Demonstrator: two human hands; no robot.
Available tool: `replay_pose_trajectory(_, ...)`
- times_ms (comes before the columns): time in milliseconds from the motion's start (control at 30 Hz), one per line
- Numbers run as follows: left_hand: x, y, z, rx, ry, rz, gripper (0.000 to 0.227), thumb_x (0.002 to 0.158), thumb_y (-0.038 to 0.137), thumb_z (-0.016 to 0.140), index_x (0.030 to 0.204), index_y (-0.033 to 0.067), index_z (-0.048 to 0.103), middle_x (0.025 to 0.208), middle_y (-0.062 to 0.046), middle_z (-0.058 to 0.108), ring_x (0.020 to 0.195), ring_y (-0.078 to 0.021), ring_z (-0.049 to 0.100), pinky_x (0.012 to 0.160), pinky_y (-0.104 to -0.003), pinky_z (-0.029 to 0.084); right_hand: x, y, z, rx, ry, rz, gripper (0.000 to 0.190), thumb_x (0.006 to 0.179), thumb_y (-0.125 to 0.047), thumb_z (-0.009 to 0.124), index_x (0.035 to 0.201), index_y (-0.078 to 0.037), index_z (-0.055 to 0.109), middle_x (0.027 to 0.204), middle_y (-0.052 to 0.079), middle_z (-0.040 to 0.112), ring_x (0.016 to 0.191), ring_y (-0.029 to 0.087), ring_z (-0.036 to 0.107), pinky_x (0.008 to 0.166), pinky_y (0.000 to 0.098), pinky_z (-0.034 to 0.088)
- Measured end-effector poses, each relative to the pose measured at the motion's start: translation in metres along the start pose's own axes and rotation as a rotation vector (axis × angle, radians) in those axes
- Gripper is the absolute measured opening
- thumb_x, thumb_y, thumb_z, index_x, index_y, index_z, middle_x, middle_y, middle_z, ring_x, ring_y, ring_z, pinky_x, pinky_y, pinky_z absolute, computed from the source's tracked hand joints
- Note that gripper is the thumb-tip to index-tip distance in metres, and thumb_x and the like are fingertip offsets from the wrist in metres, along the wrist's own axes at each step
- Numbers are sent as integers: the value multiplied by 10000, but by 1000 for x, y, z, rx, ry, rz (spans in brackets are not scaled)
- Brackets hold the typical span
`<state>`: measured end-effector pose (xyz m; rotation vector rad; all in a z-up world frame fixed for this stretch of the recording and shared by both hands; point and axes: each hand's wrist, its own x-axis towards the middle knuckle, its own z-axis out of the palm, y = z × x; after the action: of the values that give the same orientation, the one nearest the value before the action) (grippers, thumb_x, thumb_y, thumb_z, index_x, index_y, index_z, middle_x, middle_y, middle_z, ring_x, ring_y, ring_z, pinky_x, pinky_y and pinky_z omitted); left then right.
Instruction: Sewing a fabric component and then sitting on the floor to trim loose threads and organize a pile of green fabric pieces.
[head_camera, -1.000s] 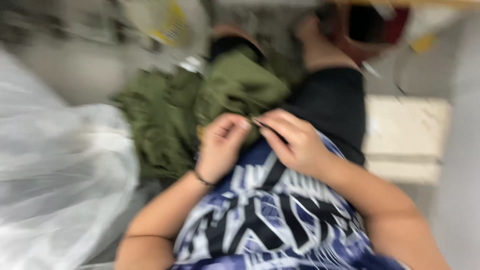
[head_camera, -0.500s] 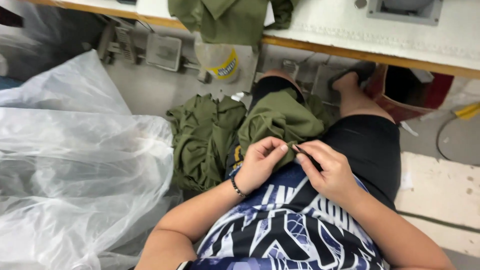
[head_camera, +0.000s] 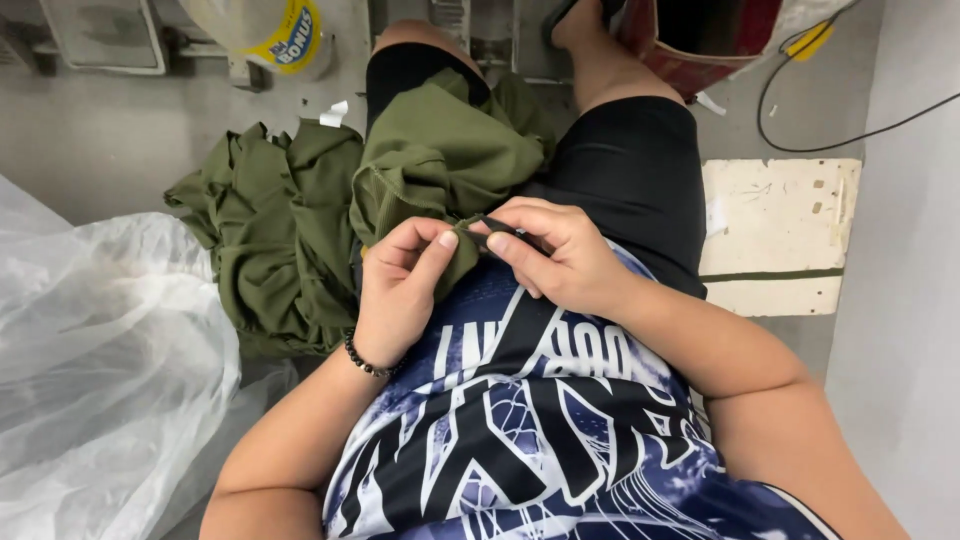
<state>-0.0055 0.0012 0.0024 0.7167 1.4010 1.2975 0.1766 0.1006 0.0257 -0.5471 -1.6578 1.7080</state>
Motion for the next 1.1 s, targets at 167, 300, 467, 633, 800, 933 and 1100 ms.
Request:
replay_pose_trajectory(167, -1, -3, 0, -31, 6, 9, 113, 1013, 82, 661, 990, -6, 728, 717, -38, 650, 692, -71, 574, 630, -240, 543, -2, 4, 0, 43, -18, 18, 179, 1024, 50, 517, 1081, 123, 670, 957, 148, 693, 383, 43, 538, 379, 191, 463)
replay_pose_trajectory(300, 0, -1, 2, -54, 10, 17, 116, 1008, 71, 661, 977, -18, 727, 709, -41, 637, 685, -63, 550, 595, -222, 518, -1, 0, 1, 10, -12, 13, 174, 1014, 54, 528, 1075, 124, 675, 945, 149, 696, 386, 44, 542, 378, 187, 460)
replay_pose_trajectory(467, -2, -2, 2, -60, 20, 23, 108, 1002, 68, 670, 974, -19, 729, 712, -38, 639, 684, -58, 547, 587, -221, 516, -1, -1, 0, -34, -15, 10, 168, 1008, 41, 558, 1098, 107, 683, 967, 156, 699, 404, 52, 562, 378, 178, 460)
replay_pose_trajectory(633, -3, -6, 2, -72, 12, 52, 103, 1006, 59, 662, 971, -15, 724, 734, -24, 630, 727, -49, 531, 633, -218, 498, 2, -11, 0, -303, -12, -130, 147, 972, 31, 642, 1083, 77, 728, 966, 167, 729, 670, 215, 722, 589, 309, 585)
replay_pose_trajectory(800, -5, -4, 8, -10, -37, 112, 79, 995, 50, 675, 975, -4, 730, 770, -34, 654, 765, -68, 539, 679, -243, 505, -5, 2, -1, -240, 39, -19, 93, 986, -15, 644, 968, 54, 704, 700, 91, 643, 540, 156, 614, 534, 252, 517)
replay_pose_trajectory(933, -5, -4, 14, 42, -100, 220, 67, 993, 38, 678, 974, 3, 732, 817, -72, 683, 789, -104, 584, 731, -269, 513, 3, -3, -2, 66, 21, 234, 247, 1030, -47, 558, 806, 26, 634, 390, 45, 515, 269, 52, 415, 317, 143, 357)
replay_pose_trajectory(1100, -7, -4, 9, 32, -41, 220, 95, 1021, 60, 648, 997, 0, 719, 808, -53, 651, 782, -93, 545, 720, -269, 505, 0, -27, -5, 117, 183, 208, 167, 1053, -52, 497, 993, 60, 604, 563, 127, 598, 323, 86, 470, 304, 196, 392)
